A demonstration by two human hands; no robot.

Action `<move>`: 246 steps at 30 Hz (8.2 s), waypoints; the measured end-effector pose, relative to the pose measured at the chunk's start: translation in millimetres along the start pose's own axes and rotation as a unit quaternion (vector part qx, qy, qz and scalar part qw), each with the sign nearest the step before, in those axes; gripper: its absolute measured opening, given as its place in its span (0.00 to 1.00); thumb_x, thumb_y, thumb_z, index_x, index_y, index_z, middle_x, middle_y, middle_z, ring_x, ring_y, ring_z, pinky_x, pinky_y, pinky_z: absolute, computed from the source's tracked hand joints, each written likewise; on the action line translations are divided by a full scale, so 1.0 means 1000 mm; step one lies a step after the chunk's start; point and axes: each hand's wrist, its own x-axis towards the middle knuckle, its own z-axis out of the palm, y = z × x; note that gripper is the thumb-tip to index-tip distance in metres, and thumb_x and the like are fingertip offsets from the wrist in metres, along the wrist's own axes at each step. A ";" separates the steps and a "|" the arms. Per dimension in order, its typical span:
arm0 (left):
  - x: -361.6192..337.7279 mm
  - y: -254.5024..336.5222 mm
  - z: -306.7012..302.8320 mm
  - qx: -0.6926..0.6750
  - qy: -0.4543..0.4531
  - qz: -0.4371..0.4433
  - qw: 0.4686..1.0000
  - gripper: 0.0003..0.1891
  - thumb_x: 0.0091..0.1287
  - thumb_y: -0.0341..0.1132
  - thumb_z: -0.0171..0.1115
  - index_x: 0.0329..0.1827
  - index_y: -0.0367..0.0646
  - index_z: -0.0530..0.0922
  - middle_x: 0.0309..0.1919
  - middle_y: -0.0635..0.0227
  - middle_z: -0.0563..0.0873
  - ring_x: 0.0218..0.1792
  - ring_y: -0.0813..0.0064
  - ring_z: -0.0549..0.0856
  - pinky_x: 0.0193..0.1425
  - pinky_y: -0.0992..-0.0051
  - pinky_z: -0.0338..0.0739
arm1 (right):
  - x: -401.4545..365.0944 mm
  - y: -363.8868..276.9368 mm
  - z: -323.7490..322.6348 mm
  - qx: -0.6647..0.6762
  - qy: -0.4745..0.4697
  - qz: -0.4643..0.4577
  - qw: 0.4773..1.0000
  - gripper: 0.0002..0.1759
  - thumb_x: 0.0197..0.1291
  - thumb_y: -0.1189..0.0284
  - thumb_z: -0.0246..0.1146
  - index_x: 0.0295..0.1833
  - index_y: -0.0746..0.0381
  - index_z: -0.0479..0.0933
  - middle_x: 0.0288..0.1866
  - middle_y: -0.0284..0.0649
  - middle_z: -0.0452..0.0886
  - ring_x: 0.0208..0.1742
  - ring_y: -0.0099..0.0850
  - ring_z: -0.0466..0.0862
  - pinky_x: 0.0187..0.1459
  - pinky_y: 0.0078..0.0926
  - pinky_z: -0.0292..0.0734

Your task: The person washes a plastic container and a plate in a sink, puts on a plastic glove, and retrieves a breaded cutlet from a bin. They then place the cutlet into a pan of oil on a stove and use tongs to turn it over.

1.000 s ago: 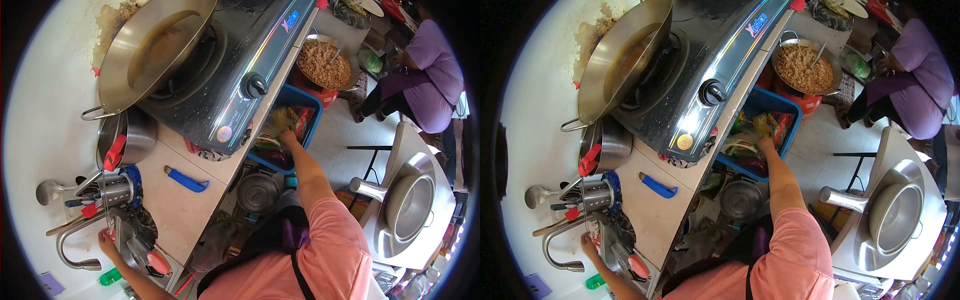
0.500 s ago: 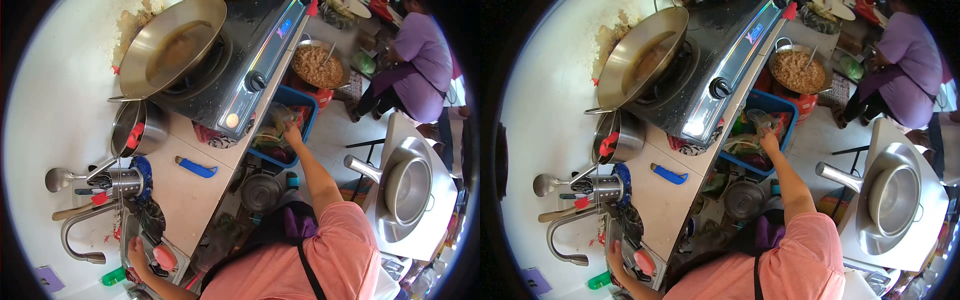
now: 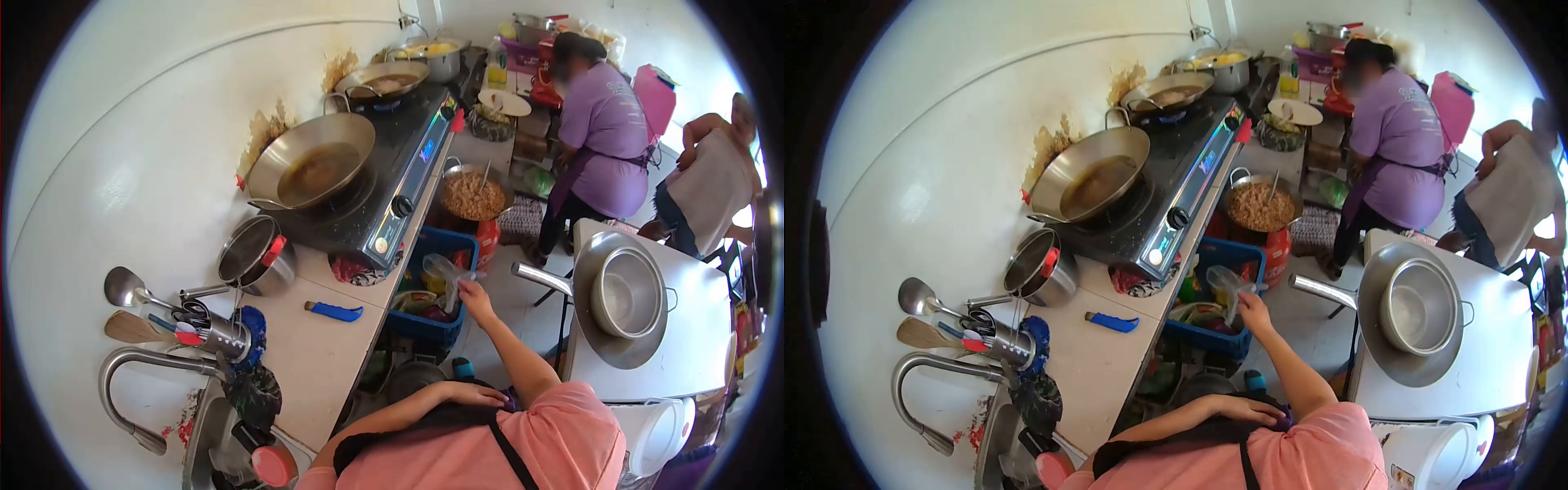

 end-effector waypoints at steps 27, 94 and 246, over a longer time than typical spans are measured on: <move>0.045 -0.017 0.008 0.273 -0.043 -0.041 0.960 0.19 0.68 0.45 0.49 0.57 0.47 0.73 0.58 0.53 0.76 0.54 0.51 0.78 0.58 0.61 0.72 | -0.050 -0.090 -0.028 -0.085 -0.060 -0.153 0.983 0.16 0.57 0.71 0.57 0.49 0.64 0.79 0.49 0.48 0.80 0.53 0.45 0.79 0.55 0.37 0.73; 0.071 -0.041 0.001 0.531 0.155 0.061 0.831 0.23 0.64 0.49 0.53 0.60 0.52 0.70 0.50 0.59 0.78 0.51 0.56 0.78 0.57 0.58 0.70 | -0.131 -0.208 -0.062 -0.030 0.078 -0.267 0.960 0.29 0.55 0.82 0.55 0.66 0.64 0.66 0.61 0.50 0.70 0.58 0.48 0.74 0.58 0.36 0.71; -0.102 0.072 -0.042 0.294 0.589 0.150 0.738 0.16 0.64 0.24 0.55 0.55 0.37 0.73 0.47 0.46 0.80 0.46 0.50 0.82 0.51 0.66 0.76 | -0.088 -0.254 -0.084 -0.132 0.074 -0.378 0.913 0.11 0.49 0.77 0.61 0.40 0.63 0.73 0.31 0.43 0.74 0.34 0.41 0.76 0.37 0.35 0.73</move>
